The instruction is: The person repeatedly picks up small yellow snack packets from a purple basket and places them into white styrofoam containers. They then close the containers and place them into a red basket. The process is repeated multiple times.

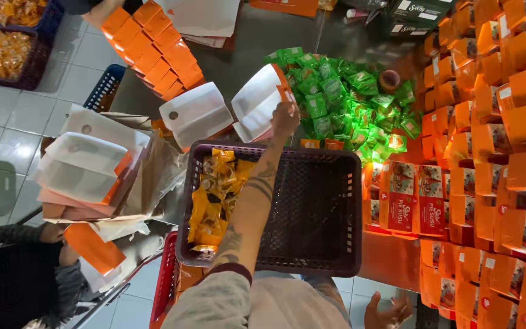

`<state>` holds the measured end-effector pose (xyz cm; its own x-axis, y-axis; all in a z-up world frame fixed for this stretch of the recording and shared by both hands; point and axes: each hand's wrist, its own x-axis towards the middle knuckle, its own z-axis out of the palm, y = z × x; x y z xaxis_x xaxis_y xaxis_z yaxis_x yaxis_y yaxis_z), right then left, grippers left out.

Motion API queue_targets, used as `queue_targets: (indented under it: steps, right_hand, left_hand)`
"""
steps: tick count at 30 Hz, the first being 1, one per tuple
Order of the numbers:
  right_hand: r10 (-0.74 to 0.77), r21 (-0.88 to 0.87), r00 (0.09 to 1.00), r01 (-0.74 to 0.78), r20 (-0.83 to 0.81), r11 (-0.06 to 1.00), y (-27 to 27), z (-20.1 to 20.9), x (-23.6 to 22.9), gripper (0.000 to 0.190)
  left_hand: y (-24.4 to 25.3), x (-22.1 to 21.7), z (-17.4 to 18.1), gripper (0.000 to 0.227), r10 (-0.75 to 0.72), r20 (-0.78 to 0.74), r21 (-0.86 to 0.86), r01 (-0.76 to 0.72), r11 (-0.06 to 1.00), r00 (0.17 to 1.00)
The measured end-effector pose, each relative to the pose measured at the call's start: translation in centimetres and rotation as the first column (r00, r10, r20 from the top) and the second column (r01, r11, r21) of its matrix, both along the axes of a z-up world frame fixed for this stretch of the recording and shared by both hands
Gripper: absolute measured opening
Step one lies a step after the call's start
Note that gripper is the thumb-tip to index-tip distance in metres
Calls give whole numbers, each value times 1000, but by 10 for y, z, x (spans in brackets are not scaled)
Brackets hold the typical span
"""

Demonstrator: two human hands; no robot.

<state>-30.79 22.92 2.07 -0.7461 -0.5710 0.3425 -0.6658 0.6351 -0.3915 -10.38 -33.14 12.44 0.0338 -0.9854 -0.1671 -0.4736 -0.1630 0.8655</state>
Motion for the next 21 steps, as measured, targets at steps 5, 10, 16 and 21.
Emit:
queue_targets:
  steps: [5,10,16,21]
  right_hand:
    - [-11,-33,995,15,100,999,1,3,0,59]
    - [172,-29,982,-171,80,985,-37,35,-20,62]
    - [427,-325,861,-334,277,885,-128,80,-42,66]
    - [698,-495,688,-545,198,677,-192,54,-88,50]
  left_hand:
    - [1,10,29,14,290,-120,-472,-312,825,949]
    - [50,35,74,35,374,-373,-631,-528,568,849]
    - [185,15,84,60,456,-663,-125,-688,715,594]
    - [241,-9,-1,80,713,-682,498,-614,613,159]
